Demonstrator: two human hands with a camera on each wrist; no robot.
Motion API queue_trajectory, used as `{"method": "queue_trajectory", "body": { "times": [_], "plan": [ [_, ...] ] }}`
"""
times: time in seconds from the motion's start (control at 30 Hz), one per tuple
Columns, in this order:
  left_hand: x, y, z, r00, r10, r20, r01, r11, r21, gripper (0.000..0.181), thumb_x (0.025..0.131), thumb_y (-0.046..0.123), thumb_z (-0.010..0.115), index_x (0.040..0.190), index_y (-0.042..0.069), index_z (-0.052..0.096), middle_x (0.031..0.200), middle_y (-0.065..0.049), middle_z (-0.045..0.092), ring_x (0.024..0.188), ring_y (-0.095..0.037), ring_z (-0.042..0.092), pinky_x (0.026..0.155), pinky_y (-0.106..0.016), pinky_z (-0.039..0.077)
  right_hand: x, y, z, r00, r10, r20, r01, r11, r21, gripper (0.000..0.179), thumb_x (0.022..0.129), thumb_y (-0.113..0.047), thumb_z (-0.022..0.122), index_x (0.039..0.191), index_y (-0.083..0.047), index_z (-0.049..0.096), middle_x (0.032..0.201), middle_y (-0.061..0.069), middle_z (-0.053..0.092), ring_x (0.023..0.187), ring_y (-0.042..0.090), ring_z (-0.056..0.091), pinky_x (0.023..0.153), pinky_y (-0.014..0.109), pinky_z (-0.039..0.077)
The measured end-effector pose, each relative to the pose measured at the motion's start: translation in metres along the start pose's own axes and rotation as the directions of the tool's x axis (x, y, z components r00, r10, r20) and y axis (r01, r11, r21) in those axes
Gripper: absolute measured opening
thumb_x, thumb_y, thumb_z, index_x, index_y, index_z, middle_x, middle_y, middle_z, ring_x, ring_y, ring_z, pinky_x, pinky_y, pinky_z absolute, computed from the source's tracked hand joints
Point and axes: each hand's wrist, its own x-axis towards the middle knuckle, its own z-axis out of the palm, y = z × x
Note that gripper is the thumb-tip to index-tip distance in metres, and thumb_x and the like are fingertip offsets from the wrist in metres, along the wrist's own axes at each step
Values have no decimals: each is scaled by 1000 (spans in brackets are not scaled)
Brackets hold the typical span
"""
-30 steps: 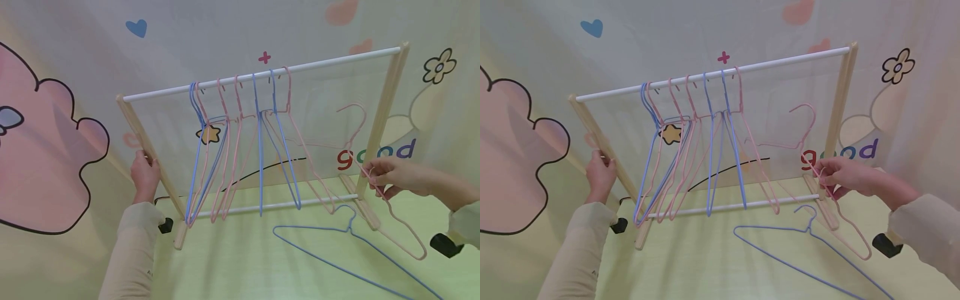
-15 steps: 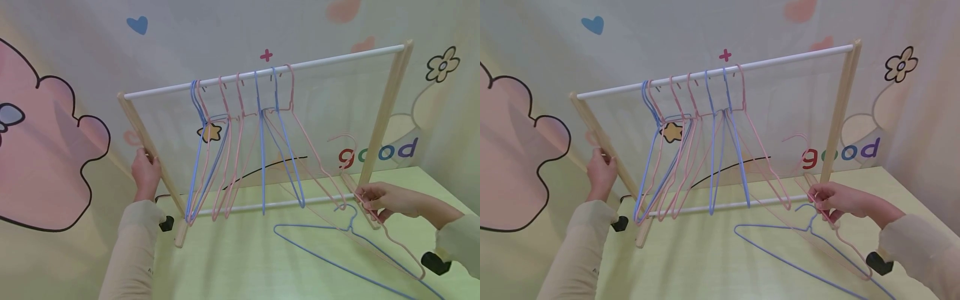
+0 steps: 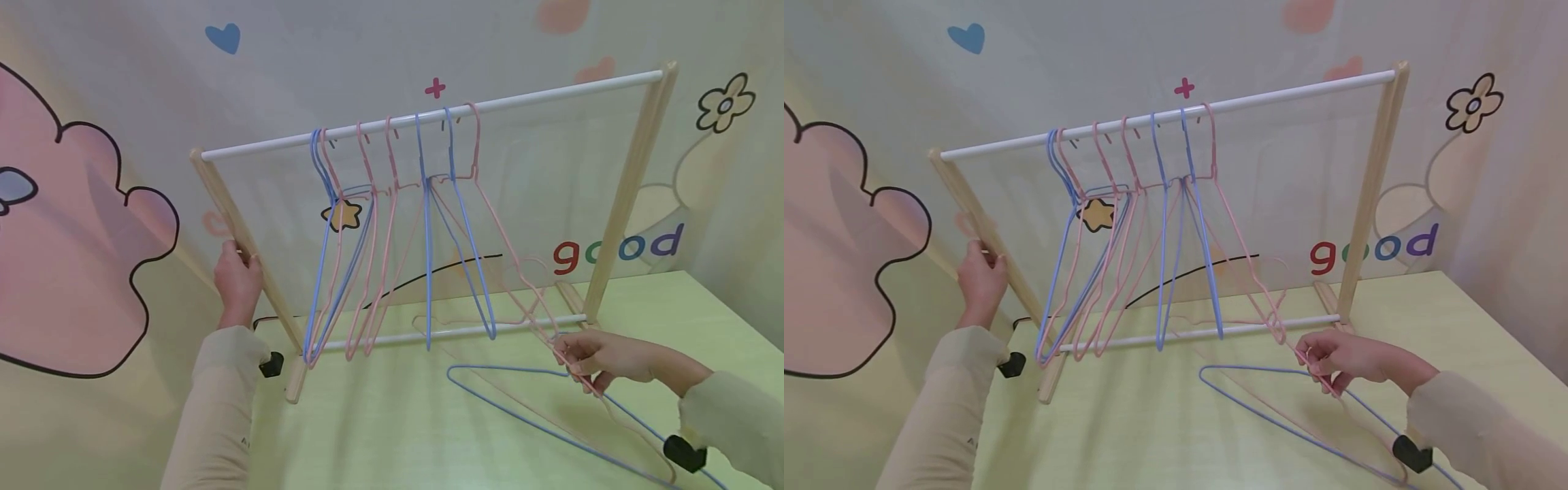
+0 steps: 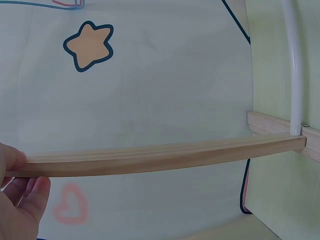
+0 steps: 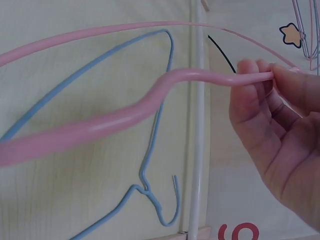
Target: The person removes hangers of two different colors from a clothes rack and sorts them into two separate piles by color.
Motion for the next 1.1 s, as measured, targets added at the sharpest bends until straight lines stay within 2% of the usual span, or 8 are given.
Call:
{"method": "queue_trajectory", "body": {
  "times": [0.2,0.4,0.53,0.73,0.9,1.1],
  "plan": [
    [-1,0,-1,1000,5,9,-5,1000,1,23,88,12,48,107,-1,46,95,-21,57,88,-35,52,78,-45,42,13,6,12,999,-23,36,22,999,39,24,91,-12,45,96,11,38,74,2,50,58,10,55,50,24,48],
    [-2,1,-2,1000,1,7,-1,1000,-4,24,88,12,47,108,-1,46,96,-21,57,88,-35,53,79,-46,42,31,7,24,997,-33,76,29,998,56,19,89,-13,47,96,4,44,73,1,51,57,10,55,49,23,47],
    [-2,2,-2,1000,4,0,-4,1000,-4,24,87,12,47,108,-1,46,96,-21,57,89,-35,53,79,-46,41,45,4,35,994,-24,105,17,998,68,17,89,-10,47,95,5,43,73,2,52,56,11,54,49,23,47],
    [-1,0,-1,1000,11,-6,-11,1000,-5,24,87,11,48,108,-2,46,95,-21,57,88,-35,52,79,-46,41,65,-4,48,991,-13,135,4,998,66,24,87,-11,51,93,11,41,71,2,51,54,11,52,47,22,46],
    [0,-1,-1,1000,8,-5,-8,1000,-8,25,87,11,47,108,-2,46,96,-21,58,89,-35,53,79,-45,41,81,-9,57,989,-7,149,2,999,37,10,88,-1,46,90,8,43,66,1,49,51,10,52,45,21,45],
    [1,0,-1,1000,2,6,-2,1000,-11,25,88,11,47,109,-1,46,97,-21,58,90,-35,53,79,-45,43,102,-12,67,982,2,188,-10,999,41,15,88,-2,45,92,12,41,65,2,49,52,11,51,45,22,45]
  ]
}}
